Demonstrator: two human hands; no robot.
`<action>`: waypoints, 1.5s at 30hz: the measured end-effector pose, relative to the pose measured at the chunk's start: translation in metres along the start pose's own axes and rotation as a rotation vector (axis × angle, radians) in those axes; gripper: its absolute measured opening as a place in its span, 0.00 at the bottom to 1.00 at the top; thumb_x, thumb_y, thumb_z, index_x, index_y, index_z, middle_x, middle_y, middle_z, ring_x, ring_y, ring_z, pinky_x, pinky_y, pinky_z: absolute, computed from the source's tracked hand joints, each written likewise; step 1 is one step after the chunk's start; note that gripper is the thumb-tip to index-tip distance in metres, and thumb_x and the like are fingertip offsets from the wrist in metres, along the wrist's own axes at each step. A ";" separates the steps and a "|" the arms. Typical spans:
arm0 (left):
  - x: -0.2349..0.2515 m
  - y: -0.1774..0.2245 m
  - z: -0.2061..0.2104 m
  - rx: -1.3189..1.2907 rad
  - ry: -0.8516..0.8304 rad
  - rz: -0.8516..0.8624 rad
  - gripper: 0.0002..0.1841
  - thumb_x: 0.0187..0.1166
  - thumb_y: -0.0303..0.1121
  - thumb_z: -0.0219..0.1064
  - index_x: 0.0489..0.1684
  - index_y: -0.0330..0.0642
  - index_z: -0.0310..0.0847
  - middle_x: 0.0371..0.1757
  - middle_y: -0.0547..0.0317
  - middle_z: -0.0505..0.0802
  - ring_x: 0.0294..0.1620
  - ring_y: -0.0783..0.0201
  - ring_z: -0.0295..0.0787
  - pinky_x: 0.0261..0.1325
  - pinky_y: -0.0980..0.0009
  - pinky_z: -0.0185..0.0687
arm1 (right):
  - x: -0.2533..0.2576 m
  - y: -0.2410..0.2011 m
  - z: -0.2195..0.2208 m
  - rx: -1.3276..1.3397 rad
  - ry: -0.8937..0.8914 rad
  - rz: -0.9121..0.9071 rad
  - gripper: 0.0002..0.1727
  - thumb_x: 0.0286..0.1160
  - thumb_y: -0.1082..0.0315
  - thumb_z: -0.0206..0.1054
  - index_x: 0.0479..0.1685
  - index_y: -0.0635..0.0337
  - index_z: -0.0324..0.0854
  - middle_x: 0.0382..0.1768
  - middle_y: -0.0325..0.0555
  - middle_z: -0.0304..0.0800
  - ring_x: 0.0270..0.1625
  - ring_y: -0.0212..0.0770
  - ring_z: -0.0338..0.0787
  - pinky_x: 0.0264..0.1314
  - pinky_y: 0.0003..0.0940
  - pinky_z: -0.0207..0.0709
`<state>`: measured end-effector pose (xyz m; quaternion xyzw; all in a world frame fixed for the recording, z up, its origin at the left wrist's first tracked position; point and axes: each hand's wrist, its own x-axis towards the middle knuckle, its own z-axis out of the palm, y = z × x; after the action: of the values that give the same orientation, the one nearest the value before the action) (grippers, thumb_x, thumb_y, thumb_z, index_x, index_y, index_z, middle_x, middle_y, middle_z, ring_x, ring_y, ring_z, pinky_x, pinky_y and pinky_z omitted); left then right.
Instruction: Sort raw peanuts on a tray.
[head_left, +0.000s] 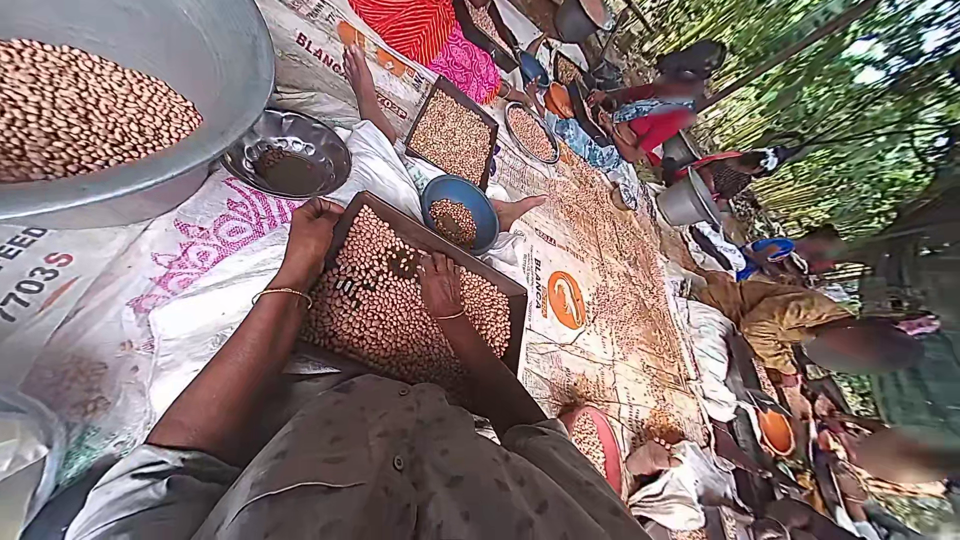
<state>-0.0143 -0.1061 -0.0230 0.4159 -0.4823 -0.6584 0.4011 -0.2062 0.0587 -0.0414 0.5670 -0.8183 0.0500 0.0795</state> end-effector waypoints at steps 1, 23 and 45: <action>0.000 0.000 0.000 -0.011 0.002 -0.006 0.06 0.85 0.23 0.56 0.46 0.36 0.80 0.37 0.58 0.84 0.34 0.72 0.80 0.41 0.73 0.78 | -0.009 0.005 -0.008 0.006 -0.037 0.063 0.18 0.84 0.63 0.64 0.64 0.63 0.87 0.66 0.68 0.84 0.64 0.66 0.88 0.60 0.59 0.83; 0.002 -0.001 0.000 -0.084 -0.012 -0.016 0.05 0.82 0.23 0.58 0.40 0.41 0.79 0.33 0.65 0.85 0.32 0.76 0.82 0.38 0.77 0.81 | -0.031 -0.062 0.008 0.166 -0.094 -0.462 0.26 0.86 0.61 0.58 0.82 0.53 0.76 0.87 0.53 0.69 0.91 0.58 0.63 0.92 0.59 0.51; 0.001 0.003 -0.002 -0.107 -0.026 -0.049 0.05 0.83 0.23 0.58 0.42 0.40 0.80 0.33 0.64 0.85 0.32 0.75 0.82 0.38 0.77 0.81 | 0.016 -0.027 -0.005 0.272 -0.001 -0.043 0.12 0.81 0.67 0.68 0.54 0.64 0.90 0.57 0.64 0.89 0.57 0.62 0.91 0.58 0.58 0.85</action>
<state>-0.0123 -0.1080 -0.0201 0.3971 -0.4414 -0.6981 0.4002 -0.1857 0.0354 -0.0338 0.5900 -0.7917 0.1583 0.0025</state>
